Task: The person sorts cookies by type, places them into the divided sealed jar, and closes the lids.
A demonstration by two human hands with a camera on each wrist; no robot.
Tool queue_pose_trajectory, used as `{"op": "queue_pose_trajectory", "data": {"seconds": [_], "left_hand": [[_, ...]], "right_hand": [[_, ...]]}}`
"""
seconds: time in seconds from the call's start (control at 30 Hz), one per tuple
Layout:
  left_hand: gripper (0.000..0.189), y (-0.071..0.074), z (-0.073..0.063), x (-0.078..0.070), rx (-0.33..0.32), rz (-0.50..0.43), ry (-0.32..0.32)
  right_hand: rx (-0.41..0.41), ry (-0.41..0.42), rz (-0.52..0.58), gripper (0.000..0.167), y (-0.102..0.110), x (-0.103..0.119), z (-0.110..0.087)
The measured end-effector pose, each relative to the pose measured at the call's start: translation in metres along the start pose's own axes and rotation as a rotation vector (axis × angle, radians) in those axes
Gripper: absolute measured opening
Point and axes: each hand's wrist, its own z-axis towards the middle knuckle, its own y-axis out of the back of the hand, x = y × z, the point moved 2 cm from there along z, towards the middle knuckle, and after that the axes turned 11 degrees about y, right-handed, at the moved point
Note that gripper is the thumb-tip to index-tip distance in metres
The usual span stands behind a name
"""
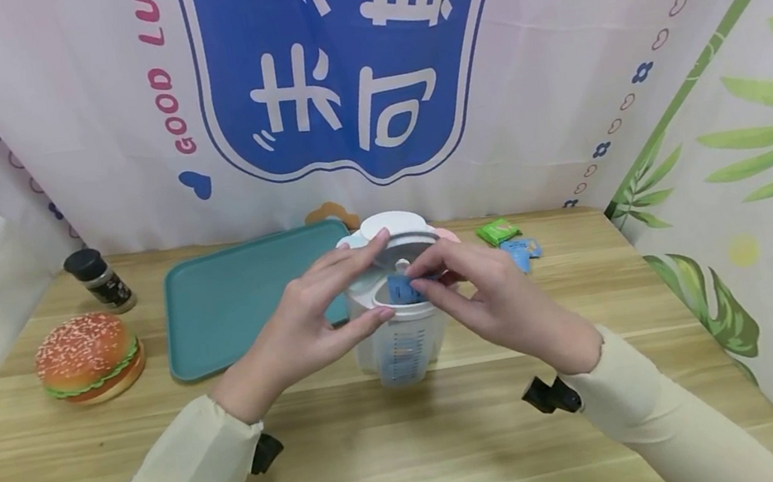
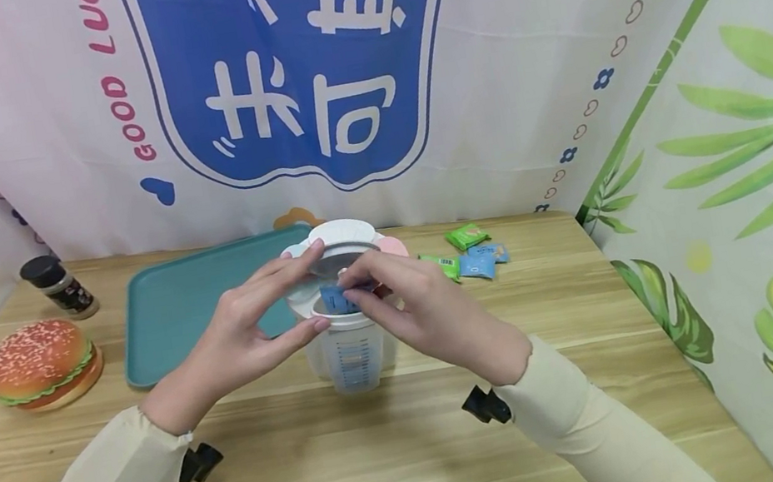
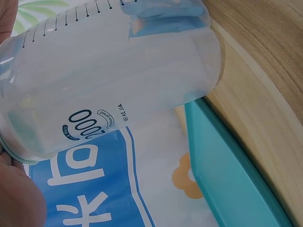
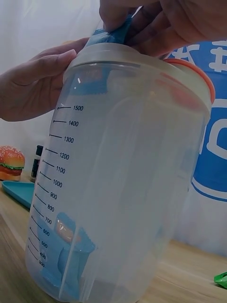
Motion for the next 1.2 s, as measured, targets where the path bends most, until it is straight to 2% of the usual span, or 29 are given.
{"op": "queue_pose_trajectory", "data": {"seconds": [0.23, 0.5, 0.77, 1.0, 1.2], "left_hand": [[0.081, 0.0006, 0.0001, -0.0015, -0.007, 0.000, -0.017], [0.082, 0.0003, -0.0004, -0.0008, -0.016, -0.003, -0.021], [0.082, -0.0005, -0.0003, -0.0015, -0.016, -0.003, -0.022], [0.082, -0.0008, 0.0004, -0.0016, -0.028, -0.012, -0.040], [0.082, 0.0006, 0.0013, -0.0024, -0.022, -0.010, -0.048]], "right_hand": [[0.065, 0.040, 0.026, 0.015, 0.0001, -0.0014, -0.0003], [0.151, 0.010, 0.031, 0.012, 0.0015, 0.0013, 0.0026], [0.190, -0.004, 0.012, 0.016, 0.0028, 0.0036, 0.0037], [0.187, 0.022, -0.004, 0.016, 0.0029, 0.0020, 0.0009], [0.159, 0.042, 0.055, 0.018, 0.0036, -0.0021, -0.0021]]}}
